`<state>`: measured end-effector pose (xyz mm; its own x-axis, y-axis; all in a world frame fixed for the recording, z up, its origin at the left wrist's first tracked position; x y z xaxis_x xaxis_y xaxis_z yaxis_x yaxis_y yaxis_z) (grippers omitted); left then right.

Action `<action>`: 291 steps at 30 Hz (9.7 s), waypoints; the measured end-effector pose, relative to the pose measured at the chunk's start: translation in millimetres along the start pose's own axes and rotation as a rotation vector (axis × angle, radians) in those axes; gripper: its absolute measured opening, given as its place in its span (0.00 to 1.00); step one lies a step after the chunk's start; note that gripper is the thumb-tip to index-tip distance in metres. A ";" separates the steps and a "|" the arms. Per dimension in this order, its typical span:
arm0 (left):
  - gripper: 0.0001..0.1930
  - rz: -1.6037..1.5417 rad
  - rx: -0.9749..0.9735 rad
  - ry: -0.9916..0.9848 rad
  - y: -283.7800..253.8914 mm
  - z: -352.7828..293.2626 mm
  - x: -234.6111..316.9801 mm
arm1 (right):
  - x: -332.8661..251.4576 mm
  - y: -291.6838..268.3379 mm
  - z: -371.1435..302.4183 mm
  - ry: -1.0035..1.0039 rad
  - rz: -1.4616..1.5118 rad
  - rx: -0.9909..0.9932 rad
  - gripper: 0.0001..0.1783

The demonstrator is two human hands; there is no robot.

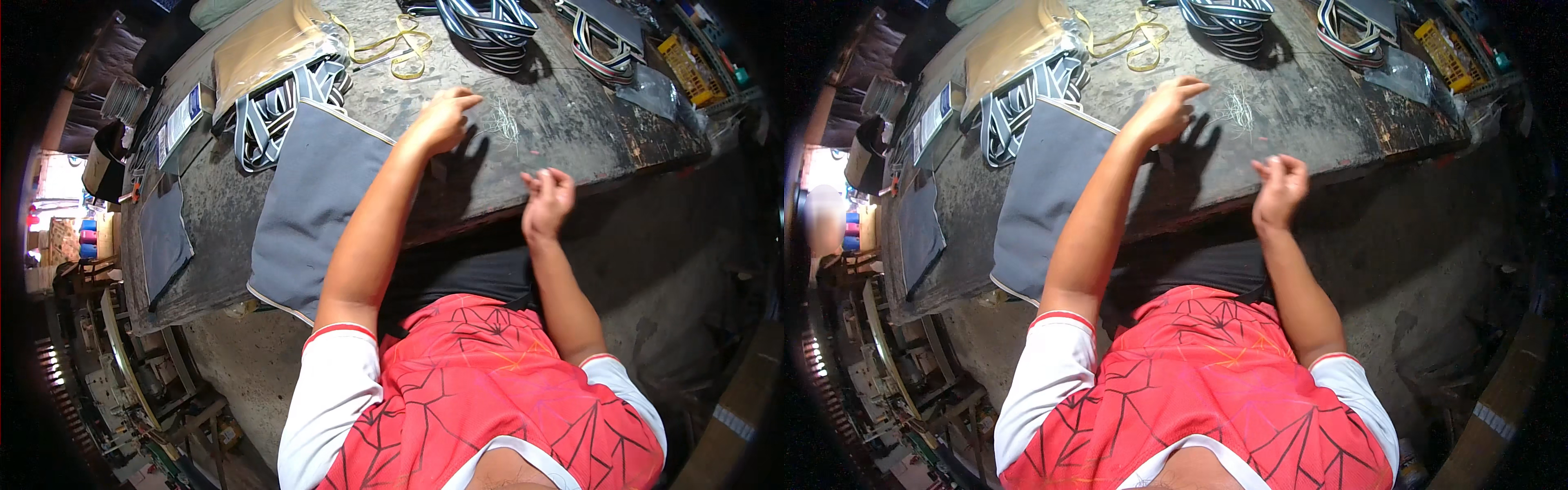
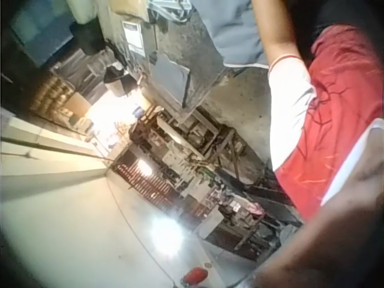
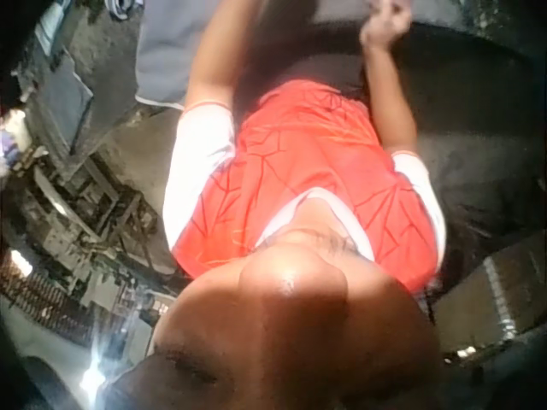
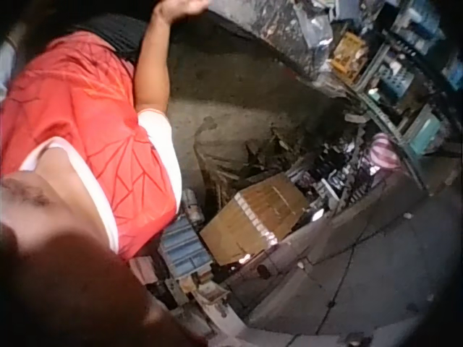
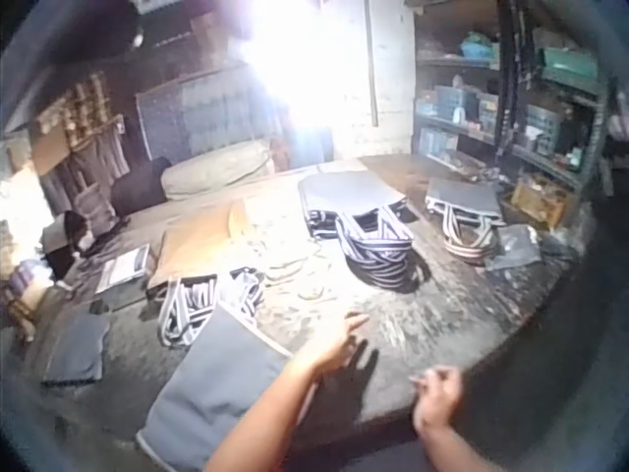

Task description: The recorder is assembling and inspecting small grey tote bags by checking the straps and attaching velcro strips.

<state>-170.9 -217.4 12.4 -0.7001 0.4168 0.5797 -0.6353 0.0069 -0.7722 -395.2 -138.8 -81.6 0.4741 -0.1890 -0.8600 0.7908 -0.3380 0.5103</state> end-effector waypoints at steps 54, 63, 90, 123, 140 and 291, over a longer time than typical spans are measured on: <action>0.05 0.051 0.280 -0.004 -6.4 -126.4 -5.5 | 50.3 129.0 -51.3 0.037 -0.660 -0.614 0.05; 0.05 0.036 0.267 -0.057 -9.2 -130.1 -8.3 | 51.4 132.3 -54.9 0.029 -0.690 -0.651 0.06; 0.18 0.297 0.459 -0.100 14.7 -73.5 81.2 | -17.6 -557.8 -2.9 0.425 -0.381 0.784 0.10; 0.09 0.466 0.357 -0.613 -113.0 -353.7 -15.2 | 3.7 88.2 -17.2 0.223 -0.362 -0.628 0.07; 0.08 0.540 -0.090 -1.161 -144.2 -453.4 17.0 | -103.5 -708.6 -9.1 0.529 -0.909 0.800 0.08; 0.07 -1.159 1.370 -0.689 -89.9 -487.2 -40.3 | 92.6 306.1 -379.1 0.141 -0.892 -1.769 0.14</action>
<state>73.2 208.0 -68.2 0.4196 0.3542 0.8357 -0.3594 -0.7806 0.5113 37.5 89.8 -1.0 -0.2508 -0.4232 -0.8706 0.1724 0.8655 -0.4704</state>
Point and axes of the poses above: each hand's wrist, its own z-axis towards the middle knuckle, its own y-axis out of the palm, x = y × z, the point moved 9 cm from there along z, towards the middle knuckle, and after that the axes turned 1 degree about y, right-handed, at the moved point
